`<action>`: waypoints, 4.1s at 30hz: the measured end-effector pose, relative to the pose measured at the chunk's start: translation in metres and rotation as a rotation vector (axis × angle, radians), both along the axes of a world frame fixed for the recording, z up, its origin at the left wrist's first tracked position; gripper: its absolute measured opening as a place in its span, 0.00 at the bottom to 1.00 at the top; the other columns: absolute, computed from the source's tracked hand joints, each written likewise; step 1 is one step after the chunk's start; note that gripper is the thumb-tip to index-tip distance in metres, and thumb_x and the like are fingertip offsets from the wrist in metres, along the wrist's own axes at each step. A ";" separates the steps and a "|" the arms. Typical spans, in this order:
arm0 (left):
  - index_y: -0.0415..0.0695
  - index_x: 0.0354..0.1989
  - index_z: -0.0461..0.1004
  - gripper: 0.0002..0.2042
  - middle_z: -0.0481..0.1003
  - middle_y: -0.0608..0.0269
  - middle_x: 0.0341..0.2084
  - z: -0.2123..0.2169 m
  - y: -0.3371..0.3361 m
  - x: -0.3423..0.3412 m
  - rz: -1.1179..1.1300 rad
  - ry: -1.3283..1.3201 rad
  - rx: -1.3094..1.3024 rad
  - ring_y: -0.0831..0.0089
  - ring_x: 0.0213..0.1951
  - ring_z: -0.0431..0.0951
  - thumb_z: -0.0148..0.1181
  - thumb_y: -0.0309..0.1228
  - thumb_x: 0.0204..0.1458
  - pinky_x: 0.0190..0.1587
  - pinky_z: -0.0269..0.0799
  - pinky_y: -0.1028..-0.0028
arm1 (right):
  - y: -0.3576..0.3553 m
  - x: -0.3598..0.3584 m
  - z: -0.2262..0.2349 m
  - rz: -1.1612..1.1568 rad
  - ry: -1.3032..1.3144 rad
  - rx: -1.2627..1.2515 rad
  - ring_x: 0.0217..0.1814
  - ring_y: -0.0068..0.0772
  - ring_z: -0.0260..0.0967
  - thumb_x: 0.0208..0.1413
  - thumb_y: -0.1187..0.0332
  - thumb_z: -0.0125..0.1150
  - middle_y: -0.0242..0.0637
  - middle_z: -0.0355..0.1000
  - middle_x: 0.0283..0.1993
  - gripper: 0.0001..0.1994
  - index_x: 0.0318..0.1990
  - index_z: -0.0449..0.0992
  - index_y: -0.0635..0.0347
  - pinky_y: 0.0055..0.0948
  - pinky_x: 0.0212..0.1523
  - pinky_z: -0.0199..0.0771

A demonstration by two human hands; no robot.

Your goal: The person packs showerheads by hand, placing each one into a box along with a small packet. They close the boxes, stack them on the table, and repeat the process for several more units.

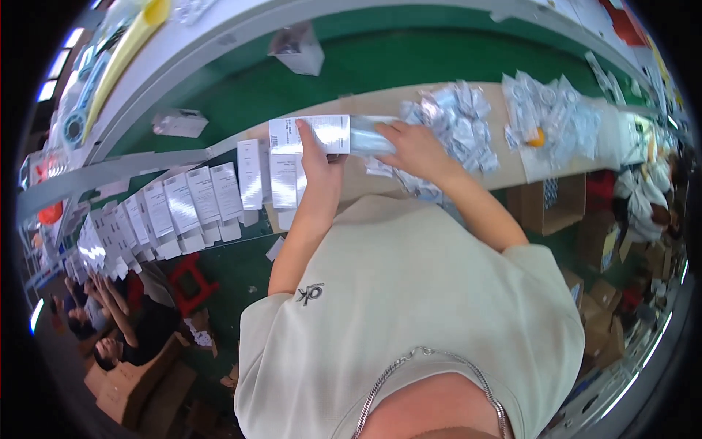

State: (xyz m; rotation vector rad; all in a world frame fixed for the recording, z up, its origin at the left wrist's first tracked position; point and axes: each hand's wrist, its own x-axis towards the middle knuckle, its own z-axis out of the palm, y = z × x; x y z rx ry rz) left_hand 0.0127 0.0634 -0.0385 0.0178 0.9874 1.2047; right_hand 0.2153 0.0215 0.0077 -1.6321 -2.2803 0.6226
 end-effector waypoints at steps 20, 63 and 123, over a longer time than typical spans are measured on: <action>0.56 0.63 0.64 0.27 0.71 0.63 0.57 -0.017 -0.011 -0.007 0.152 -0.038 -0.193 0.59 0.60 0.69 0.54 0.56 0.60 0.62 0.66 0.49 | 0.009 0.057 -0.048 -0.560 0.472 -0.064 0.24 0.23 0.70 0.56 0.66 0.69 0.35 0.74 0.28 0.10 0.35 0.77 0.64 0.25 0.26 0.70; 0.39 0.61 0.65 0.36 0.66 0.44 0.53 -0.070 -0.006 -0.054 -1.130 2.113 0.741 0.43 0.57 0.65 0.69 0.43 0.45 0.66 0.55 0.51 | 0.125 0.098 -0.051 -0.505 0.178 0.793 0.43 0.45 0.75 0.43 0.73 0.64 0.35 0.77 0.36 0.15 0.42 0.79 0.52 0.44 0.48 0.74; 0.57 0.69 0.57 0.39 0.63 0.66 0.65 -0.039 -0.007 -0.045 0.196 -0.134 0.374 0.58 0.67 0.63 0.32 0.71 0.57 0.67 0.60 0.53 | -0.018 -0.070 -0.030 -0.406 0.941 -0.553 0.36 0.28 0.75 0.60 0.62 0.63 0.36 0.79 0.35 0.15 0.48 0.80 0.64 0.28 0.41 0.74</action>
